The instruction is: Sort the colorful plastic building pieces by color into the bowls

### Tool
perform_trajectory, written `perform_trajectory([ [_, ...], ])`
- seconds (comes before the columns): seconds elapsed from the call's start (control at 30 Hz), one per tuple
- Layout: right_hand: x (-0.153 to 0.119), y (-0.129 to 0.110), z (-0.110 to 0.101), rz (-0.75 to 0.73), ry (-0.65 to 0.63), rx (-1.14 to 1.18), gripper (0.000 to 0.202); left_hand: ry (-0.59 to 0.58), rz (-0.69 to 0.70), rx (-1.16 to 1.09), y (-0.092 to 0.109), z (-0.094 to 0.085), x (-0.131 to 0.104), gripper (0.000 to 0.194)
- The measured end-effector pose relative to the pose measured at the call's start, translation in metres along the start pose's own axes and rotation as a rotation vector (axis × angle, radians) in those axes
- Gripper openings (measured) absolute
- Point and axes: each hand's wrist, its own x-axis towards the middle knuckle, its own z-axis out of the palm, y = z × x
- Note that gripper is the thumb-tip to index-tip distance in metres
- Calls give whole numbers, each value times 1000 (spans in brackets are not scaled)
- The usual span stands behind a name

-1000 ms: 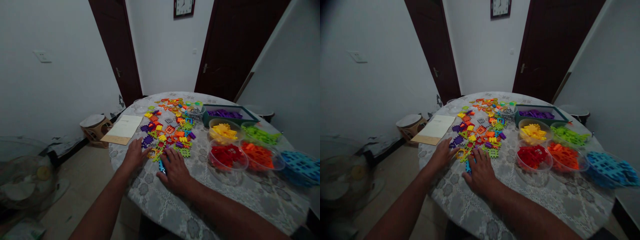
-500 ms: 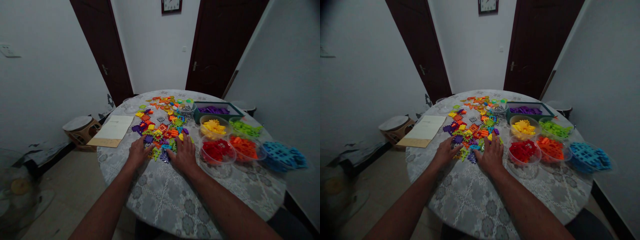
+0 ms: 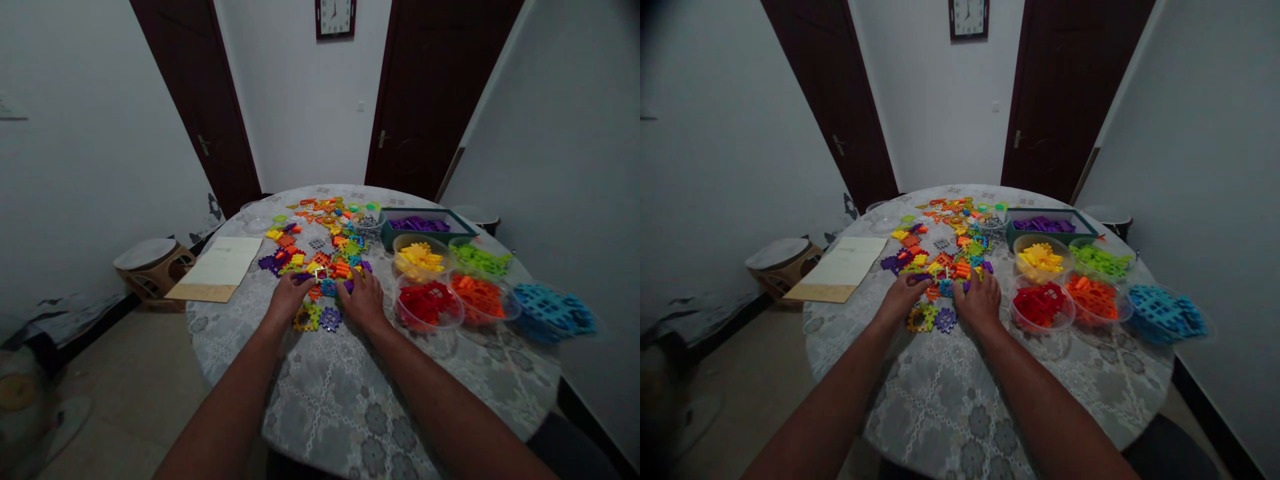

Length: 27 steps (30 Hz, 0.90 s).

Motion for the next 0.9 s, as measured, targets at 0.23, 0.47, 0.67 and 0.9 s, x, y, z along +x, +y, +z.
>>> perform_trajectory([
  [0.23,12,-6,9,-27,37,74,68,-2,19,135,24,30,0,60],
  [0.47,19,-3,12,11,29,113,52,120,15,142,28,45,3,62],
  [0.67,18,-6,15,32,39,242,39,-21,13,72,33,46,6,46],
  [0.9,18,-7,23,76,114,656,37,86,87,253,29,72,1,53],
])
